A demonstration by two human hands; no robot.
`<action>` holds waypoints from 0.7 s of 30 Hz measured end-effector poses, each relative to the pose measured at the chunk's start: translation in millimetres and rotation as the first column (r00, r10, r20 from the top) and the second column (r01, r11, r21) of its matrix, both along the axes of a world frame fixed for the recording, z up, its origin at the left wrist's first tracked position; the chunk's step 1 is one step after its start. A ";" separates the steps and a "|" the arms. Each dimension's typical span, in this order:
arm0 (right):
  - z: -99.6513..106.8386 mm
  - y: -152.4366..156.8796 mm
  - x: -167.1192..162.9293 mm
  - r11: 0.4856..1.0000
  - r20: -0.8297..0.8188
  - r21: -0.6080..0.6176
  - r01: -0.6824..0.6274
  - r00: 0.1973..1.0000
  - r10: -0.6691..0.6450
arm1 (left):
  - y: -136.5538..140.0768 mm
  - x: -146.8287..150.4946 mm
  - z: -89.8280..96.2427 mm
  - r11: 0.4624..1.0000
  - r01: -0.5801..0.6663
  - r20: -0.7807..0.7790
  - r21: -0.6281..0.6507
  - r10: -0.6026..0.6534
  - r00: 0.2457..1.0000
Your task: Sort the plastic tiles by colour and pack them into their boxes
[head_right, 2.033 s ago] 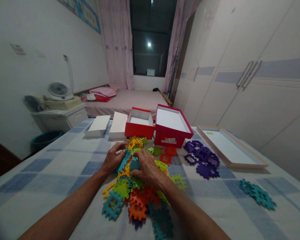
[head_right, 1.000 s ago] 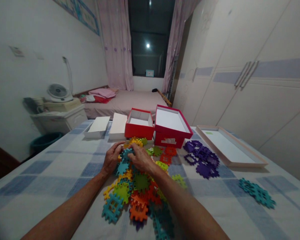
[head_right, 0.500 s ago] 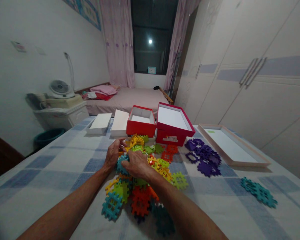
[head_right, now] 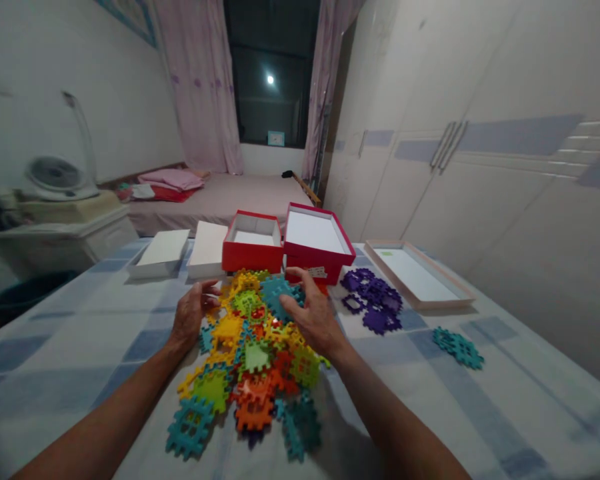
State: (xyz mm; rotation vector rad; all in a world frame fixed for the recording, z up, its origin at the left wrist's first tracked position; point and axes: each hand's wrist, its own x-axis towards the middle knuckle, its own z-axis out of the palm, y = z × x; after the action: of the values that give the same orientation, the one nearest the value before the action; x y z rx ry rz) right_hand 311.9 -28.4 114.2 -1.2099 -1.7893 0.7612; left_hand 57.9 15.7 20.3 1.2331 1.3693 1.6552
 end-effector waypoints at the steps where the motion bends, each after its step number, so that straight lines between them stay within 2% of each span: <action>1: -1.2 -2.6 24.7 0.998 -0.010 -0.003 0.067 0.998 -0.067 | 0.4 -0.5 -0.9 1.000 0.001 -0.008 -0.010 -0.001 1.000; 3: -8.0 -8.2 81.7 0.966 0.003 -0.020 0.258 0.966 -0.258 | 1.2 -1.4 -2.2 1.000 0.007 -0.018 -0.019 -0.007 1.000; 4: -13.2 -11.2 113.0 0.927 0.023 -0.029 0.374 0.928 -0.373 | 1.5 -1.7 -2.7 1.000 0.009 -0.021 -0.024 -0.009 1.000; 5: -19.1 -14.2 145.0 0.871 0.066 -0.001 0.491 0.869 -0.490 | 1.6 -2.0 -2.9 0.999 0.011 -0.024 -0.030 -0.012 1.000; 7: -31.6 -20.3 206.6 0.710 0.137 0.062 0.701 0.699 -0.702 | 1.4 -2.1 -2.9 0.999 0.018 -0.026 -0.042 -0.019 0.999; 9: -43.0 -25.3 257.7 0.564 0.152 0.076 0.822 0.550 -0.821 | 0.9 -1.8 -2.3 0.999 0.022 -0.034 -0.047 -0.024 0.999; 10: -47.9 -26.8 277.3 0.530 0.151 0.071 0.845 0.516 -0.843 | 0.5 -1.6 -1.8 0.999 0.020 -0.041 -0.046 -0.022 0.999; 12: -56.2 -27.1 303.2 0.525 0.127 0.052 0.849 0.516 -0.847 | -0.2 -1.2 -0.6 0.999 0.010 -0.062 -0.047 -0.013 0.998; 14: -63.4 -24.0 313.7 0.556 0.106 0.032 0.830 0.551 -0.828 | -1.0 -1.1 0.5 0.999 0.003 -0.079 -0.049 -0.007 0.997; 19: -79.9 -13.4 307.2 0.592 0.153 0.034 0.805 0.581 -0.799 | -0.4 -1.8 0.6 0.998 -0.029 -0.094 -0.061 0.023 0.995; 21: -82.7 -13.9 302.5 0.586 0.173 0.025 0.810 0.573 -0.801 | 0.2 -1.3 0.2 0.996 -0.058 -0.089 -0.063 0.053 0.995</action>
State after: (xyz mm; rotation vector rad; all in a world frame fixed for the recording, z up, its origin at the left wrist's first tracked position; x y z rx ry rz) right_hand 614.5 -42.4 31.5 -1.9616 -1.0921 0.1519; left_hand 56.6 15.8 20.5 1.2523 1.5112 1.5973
